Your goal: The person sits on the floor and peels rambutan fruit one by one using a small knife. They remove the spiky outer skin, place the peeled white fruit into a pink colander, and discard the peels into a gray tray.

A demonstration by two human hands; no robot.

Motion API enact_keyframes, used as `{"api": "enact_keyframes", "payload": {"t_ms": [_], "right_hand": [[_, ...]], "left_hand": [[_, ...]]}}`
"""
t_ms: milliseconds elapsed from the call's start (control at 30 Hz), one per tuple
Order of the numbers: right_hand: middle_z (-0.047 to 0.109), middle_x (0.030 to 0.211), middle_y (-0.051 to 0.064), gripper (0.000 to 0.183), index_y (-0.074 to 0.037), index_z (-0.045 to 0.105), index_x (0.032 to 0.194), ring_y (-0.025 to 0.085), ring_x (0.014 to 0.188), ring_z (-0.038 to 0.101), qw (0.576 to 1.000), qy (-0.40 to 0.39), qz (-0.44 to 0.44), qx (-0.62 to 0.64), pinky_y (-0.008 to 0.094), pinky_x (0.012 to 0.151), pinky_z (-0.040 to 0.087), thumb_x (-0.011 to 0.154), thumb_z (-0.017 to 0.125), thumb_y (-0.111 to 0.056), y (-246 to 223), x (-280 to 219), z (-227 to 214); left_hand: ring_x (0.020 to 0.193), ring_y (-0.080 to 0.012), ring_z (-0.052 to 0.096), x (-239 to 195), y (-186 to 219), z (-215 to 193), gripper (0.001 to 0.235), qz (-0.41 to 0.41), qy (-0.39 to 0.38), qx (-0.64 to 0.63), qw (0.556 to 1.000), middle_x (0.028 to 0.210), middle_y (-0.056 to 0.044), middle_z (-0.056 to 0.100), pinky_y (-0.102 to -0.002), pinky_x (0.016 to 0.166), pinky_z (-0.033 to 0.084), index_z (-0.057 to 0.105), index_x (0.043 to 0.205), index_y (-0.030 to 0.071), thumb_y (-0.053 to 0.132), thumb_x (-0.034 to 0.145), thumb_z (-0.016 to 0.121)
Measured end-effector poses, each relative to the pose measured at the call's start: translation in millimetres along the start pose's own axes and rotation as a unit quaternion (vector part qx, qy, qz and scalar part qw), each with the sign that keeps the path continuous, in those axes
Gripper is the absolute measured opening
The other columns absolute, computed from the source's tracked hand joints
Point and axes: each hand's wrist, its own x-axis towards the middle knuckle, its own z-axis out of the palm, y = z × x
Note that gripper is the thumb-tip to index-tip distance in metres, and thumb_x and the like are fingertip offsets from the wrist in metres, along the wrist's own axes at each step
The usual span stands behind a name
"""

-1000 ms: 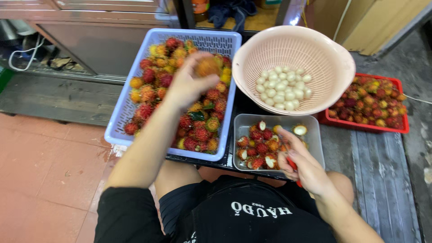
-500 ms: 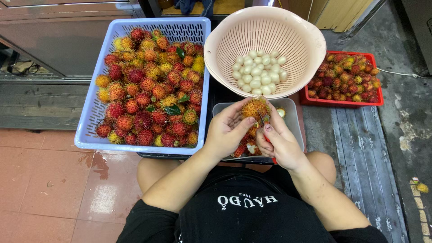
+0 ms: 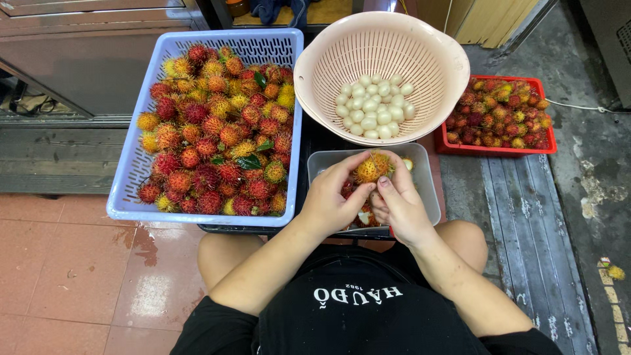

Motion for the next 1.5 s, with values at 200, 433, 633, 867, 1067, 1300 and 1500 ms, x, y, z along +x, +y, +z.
{"api": "enact_keyframes", "payload": {"t_ms": [200, 433, 633, 867, 1067, 1300, 1500], "right_hand": [[0.045, 0.079, -0.002, 0.055, -0.011, 0.025, 0.158, 0.004, 0.061, 0.039, 0.986, -0.043, -0.125, -0.101, 0.019, 0.053, 0.033, 0.109, 0.049, -0.019, 9.7, 1.1, -7.5], [0.050, 0.091, -0.003, 0.054, -0.007, 0.031, 0.158, 0.003, 0.062, 0.039, 0.992, -0.011, -0.097, -0.077, 0.018, 0.053, 0.031, 0.108, 0.046, -0.020, 13.1, -5.4, 4.2], [0.045, 0.075, -0.003, 0.047, -0.013, 0.035, 0.154, 0.004, 0.056, 0.035, 0.999, 0.034, -0.029, -0.025, 0.019, 0.048, 0.029, 0.108, 0.044, -0.020, 15.7, -2.8, 6.9], [0.035, 0.061, -0.004, 0.051, -0.025, 0.034, 0.154, 0.005, 0.045, 0.026, 0.991, -0.013, 0.135, 0.017, 0.020, 0.040, 0.022, 0.104, 0.039, -0.023, -8.4, -5.8, -2.4], [0.032, 0.059, -0.007, 0.034, -0.016, 0.046, 0.139, 0.004, 0.043, 0.025, 0.967, -0.053, 0.242, 0.061, 0.020, 0.037, 0.019, 0.108, 0.039, -0.027, -19.6, -2.7, -22.9], [0.034, 0.059, -0.007, 0.029, -0.012, 0.050, 0.122, 0.003, 0.043, 0.026, 0.937, -0.129, 0.263, 0.189, 0.018, 0.036, 0.021, 0.109, 0.033, -0.032, -33.9, -2.1, -54.7], [0.032, 0.061, -0.006, 0.054, -0.014, 0.044, 0.073, 0.004, 0.048, 0.028, 0.887, -0.233, 0.255, 0.307, 0.019, 0.044, 0.024, 0.114, 0.034, -0.049, -11.1, -3.7, -82.1]], "left_hand": [[0.118, -0.0153, 0.064, 1.6, -30.1, 8.0, 0.041, -0.185, -0.111, -0.303, 0.928, 0.129, -0.012, 0.068, -0.030, 0.104, 0.052, 0.057, 0.144, -0.005, 0.017, 0.110, 0.058], [0.104, -0.0220, 0.075, 4.4, 11.1, -5.3, 0.040, -0.140, -0.052, -0.087, 0.985, 0.112, -0.016, 0.077, -0.032, 0.091, 0.058, 0.061, 0.134, -0.001, 0.015, 0.097, 0.064], [0.107, -0.0386, 0.070, 4.1, 16.3, -5.7, 0.046, 0.029, -0.017, 0.123, 0.992, 0.111, -0.022, 0.072, -0.044, 0.094, 0.055, 0.059, 0.133, -0.001, 0.013, 0.090, 0.070], [0.100, -0.0384, 0.071, 2.2, 6.3, -20.8, 0.048, 0.013, -0.095, 0.128, 0.987, 0.108, -0.021, 0.073, -0.044, 0.088, 0.056, 0.061, 0.131, 0.000, 0.020, 0.089, 0.077], [0.100, -0.0239, 0.076, 2.5, -12.8, -35.5, 0.049, -0.113, -0.205, -0.024, 0.972, 0.113, -0.016, 0.076, -0.034, 0.086, 0.059, 0.061, 0.140, 0.003, 0.020, 0.095, 0.071], [0.101, -0.0065, 0.055, -5.0, -57.9, -22.6, 0.052, -0.193, -0.253, -0.483, 0.816, 0.130, -0.005, 0.062, -0.022, 0.089, 0.049, 0.049, 0.160, 0.002, 0.011, 0.111, 0.063], [0.100, -0.0094, 0.063, 5.6, -52.4, -19.3, 0.053, -0.347, -0.237, -0.581, 0.697, 0.131, -0.012, 0.063, -0.023, 0.089, 0.056, 0.040, 0.158, 0.006, 0.013, 0.107, 0.053]]}}
